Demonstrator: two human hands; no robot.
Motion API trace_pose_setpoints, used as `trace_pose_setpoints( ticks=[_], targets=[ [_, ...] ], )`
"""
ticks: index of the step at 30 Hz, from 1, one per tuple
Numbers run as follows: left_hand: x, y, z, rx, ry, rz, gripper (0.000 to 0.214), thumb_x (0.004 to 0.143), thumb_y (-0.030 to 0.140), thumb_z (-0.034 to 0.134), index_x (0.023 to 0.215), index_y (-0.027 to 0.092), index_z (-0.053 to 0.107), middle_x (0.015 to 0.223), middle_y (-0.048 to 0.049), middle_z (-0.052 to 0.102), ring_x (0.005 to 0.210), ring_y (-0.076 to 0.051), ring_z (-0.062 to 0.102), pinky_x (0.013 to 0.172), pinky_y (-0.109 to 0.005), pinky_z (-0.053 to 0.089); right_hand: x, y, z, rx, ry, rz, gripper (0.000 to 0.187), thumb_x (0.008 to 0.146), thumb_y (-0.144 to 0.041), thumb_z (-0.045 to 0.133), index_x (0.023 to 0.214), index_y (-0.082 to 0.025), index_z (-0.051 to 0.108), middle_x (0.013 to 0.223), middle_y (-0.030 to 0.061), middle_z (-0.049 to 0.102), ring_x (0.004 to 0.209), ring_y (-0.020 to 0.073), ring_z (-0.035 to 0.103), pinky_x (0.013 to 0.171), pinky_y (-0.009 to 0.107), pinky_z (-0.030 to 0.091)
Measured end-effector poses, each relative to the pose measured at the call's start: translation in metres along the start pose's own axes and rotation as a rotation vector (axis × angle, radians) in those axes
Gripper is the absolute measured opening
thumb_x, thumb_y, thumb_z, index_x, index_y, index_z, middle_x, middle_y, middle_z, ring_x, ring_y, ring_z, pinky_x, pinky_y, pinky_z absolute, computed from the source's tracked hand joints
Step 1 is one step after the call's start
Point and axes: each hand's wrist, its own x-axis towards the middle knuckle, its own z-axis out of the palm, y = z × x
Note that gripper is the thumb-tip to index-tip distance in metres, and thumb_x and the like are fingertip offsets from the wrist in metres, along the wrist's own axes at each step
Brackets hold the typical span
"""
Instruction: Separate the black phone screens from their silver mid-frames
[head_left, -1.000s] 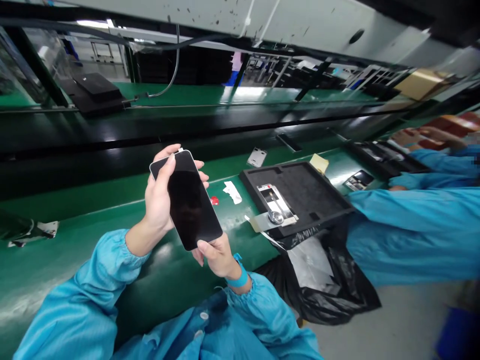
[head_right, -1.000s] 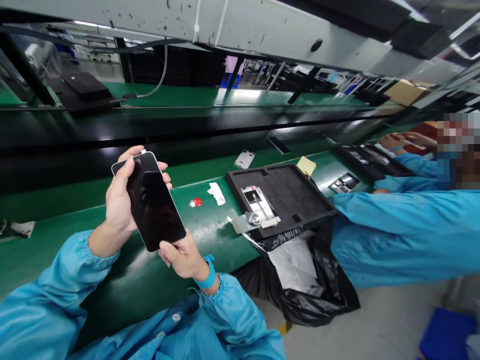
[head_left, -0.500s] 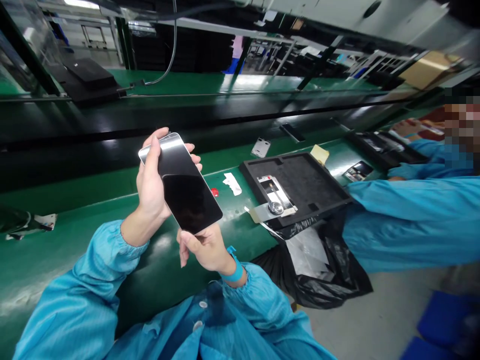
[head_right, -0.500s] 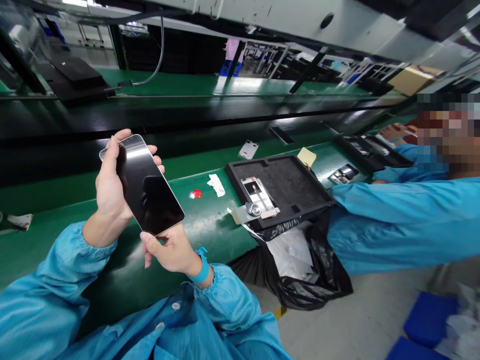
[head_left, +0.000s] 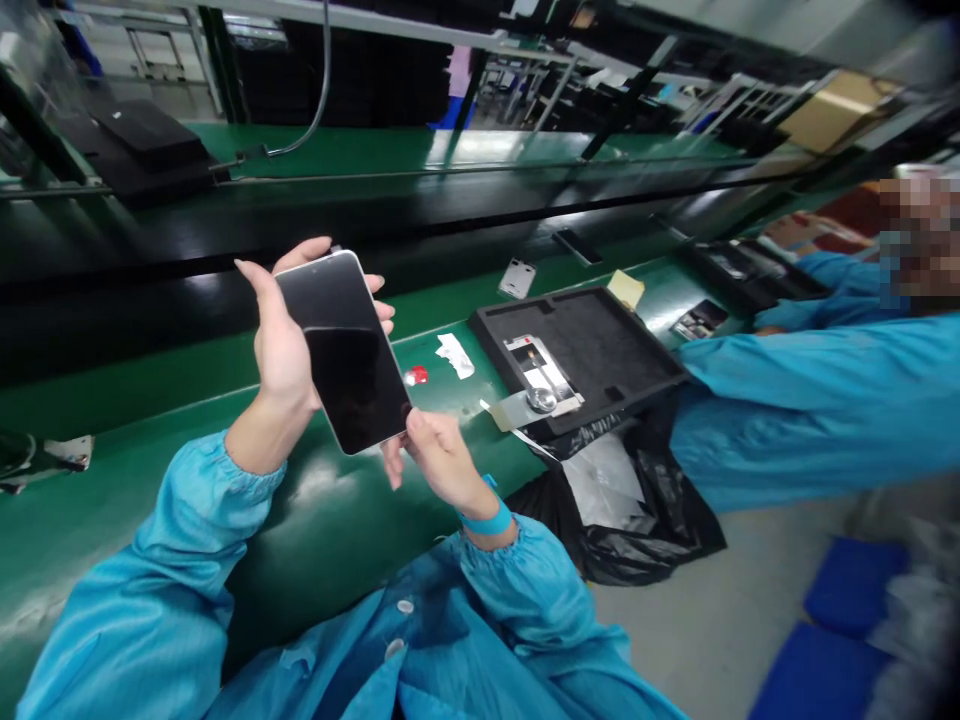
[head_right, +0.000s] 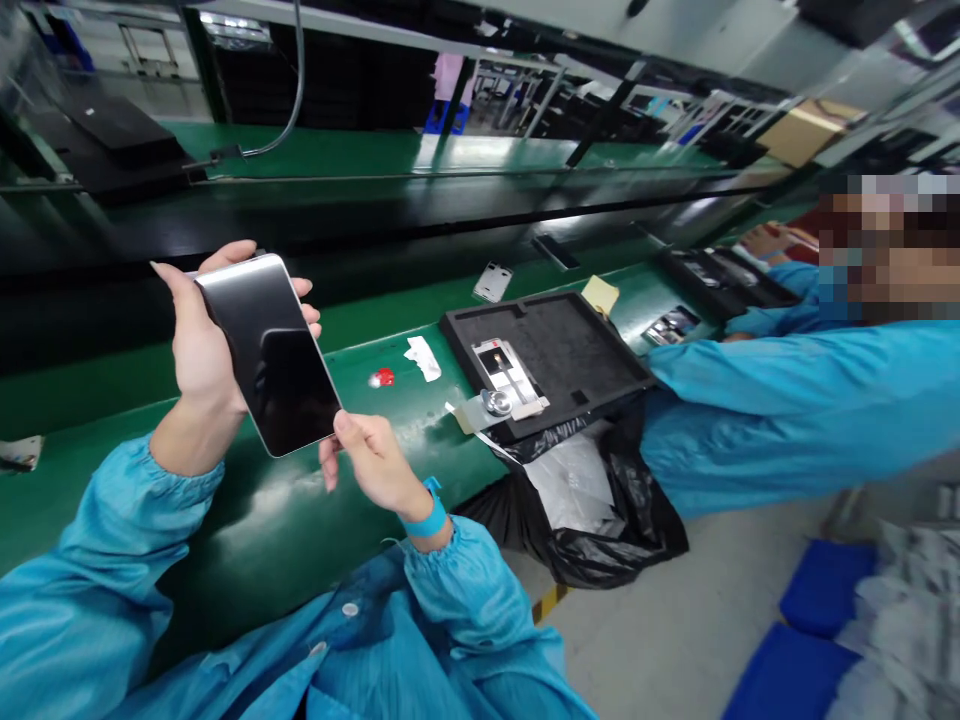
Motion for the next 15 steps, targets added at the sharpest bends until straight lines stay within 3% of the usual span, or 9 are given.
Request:
trace_pose_setpoints(
  ticks=[2,4,8,11,15],
  targets=[
    [0.006,-0.005,-0.004,0.045,-0.023,-0.008,0.072,0.095,0.091,0.044,0.112,0.025,0.067,0.087,-0.0071,0.080,0.066,-0.024,0.078,0.061,-0.036,0.066,-0.008,-0.003,-0.012,-0.049,-0.012,-0.058,0.075,0.096,-0.088,0.051,0.073,-0.018,0.066,0.055,0.0009,0.065,0.049,0.0162,0.066,0.055,0.030,0.054],
    [0.015,-0.012,-0.012,0.096,-0.023,-0.003,0.065,0.097,0.087,0.050,0.109,0.025,0.068,0.089,-0.0083,0.082,0.068,-0.024,0.079,0.063,-0.037,0.067,-0.021,-0.012,-0.035,-0.114,0.083,-0.136,0.062,0.099,-0.078,0.062,0.077,-0.019,0.065,0.059,0.0001,0.067,0.051,0.0157,0.067,0.056,0.029,0.054],
    [0.046,-0.029,-0.033,0.142,0.070,0.032,0.055,0.106,0.075,0.047,0.115,0.024,0.067,0.093,-0.0109,0.083,0.073,-0.026,0.082,0.070,-0.041,0.069,-0.050,-0.032,-0.112,-0.201,0.567,-0.297,0.044,0.092,-0.054,0.084,0.080,-0.024,0.055,0.062,-0.0046,0.067,0.051,0.0138,0.066,0.054,0.026,0.053],
    [0.082,-0.047,-0.036,0.122,0.228,-0.052,0.054,0.112,0.068,0.035,0.117,0.022,0.062,0.092,-0.0120,0.082,0.075,-0.027,0.082,0.072,-0.042,0.068,-0.060,-0.029,-0.182,-0.283,0.799,-0.284,0.051,0.080,-0.062,0.090,0.082,-0.025,0.055,0.062,-0.0034,0.069,0.054,0.0161,0.068,0.058,0.028,0.055],
    [0.148,-0.090,-0.007,0.115,0.361,-0.158,0.059,0.117,0.057,0.017,0.122,0.017,0.061,0.084,-0.0095,0.076,0.075,-0.023,0.079,0.074,-0.038,0.065,-0.048,-0.006,-0.259,-0.415,0.821,-0.130,0.064,0.069,-0.084,0.082,0.073,-0.025,0.057,0.054,-0.0008,0.064,0.050,0.0185,0.063,0.055,0.032,0.053]
  ],
)
